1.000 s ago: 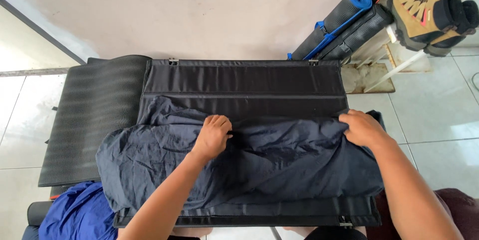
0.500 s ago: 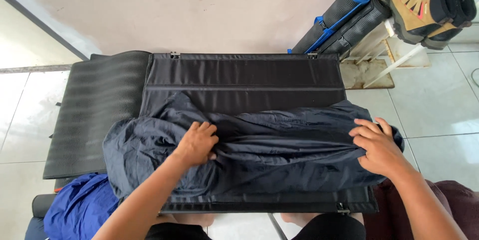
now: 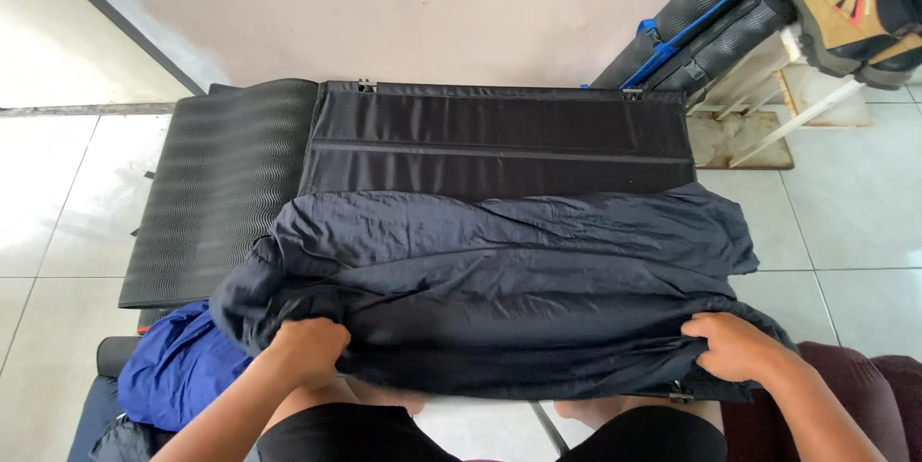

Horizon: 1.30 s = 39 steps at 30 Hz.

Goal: Unfolding, smoothing, and folding a sleeping bag on a floor mat

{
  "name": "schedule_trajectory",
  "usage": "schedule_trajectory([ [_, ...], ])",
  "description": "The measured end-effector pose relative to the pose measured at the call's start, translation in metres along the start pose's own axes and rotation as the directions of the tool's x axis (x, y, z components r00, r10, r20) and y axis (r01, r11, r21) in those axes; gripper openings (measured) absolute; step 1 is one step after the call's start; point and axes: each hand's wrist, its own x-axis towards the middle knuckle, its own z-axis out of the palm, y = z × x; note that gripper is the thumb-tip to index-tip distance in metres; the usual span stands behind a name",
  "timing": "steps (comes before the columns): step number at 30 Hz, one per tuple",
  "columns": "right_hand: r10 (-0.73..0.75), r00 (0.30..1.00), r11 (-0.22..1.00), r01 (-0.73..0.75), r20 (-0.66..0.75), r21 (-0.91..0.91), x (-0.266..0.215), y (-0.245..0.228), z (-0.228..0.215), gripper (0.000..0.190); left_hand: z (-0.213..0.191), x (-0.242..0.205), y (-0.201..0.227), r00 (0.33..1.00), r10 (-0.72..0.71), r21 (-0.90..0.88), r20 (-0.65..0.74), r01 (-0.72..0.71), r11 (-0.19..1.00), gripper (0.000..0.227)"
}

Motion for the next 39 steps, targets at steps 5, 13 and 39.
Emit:
schedule_trajectory([
  [5, 0.020, 0.980, 0.981, -0.057, 0.198, 0.186, 0.000, -0.024, -0.060, 0.042, -0.092, -0.005, -0.008, 0.996, 0.077, -0.632, 0.035, -0.038, 0.774, 0.032],
  [13, -0.225, 0.875, 0.963, 0.131, -0.429, -0.237, 0.127, -0.039, -0.079, 0.105, -0.082, 0.129, -0.055, 0.888, -0.148, -0.083, -0.435, 0.125, 0.989, 0.114],
  [39, -0.380, 0.672, 0.924, 0.301, -0.636, -0.234, 0.145, -0.184, -0.092, 0.067, -0.120, 0.136, -0.022, 0.873, -0.241, -0.187, -0.425, 0.176, 0.966, 0.098],
])
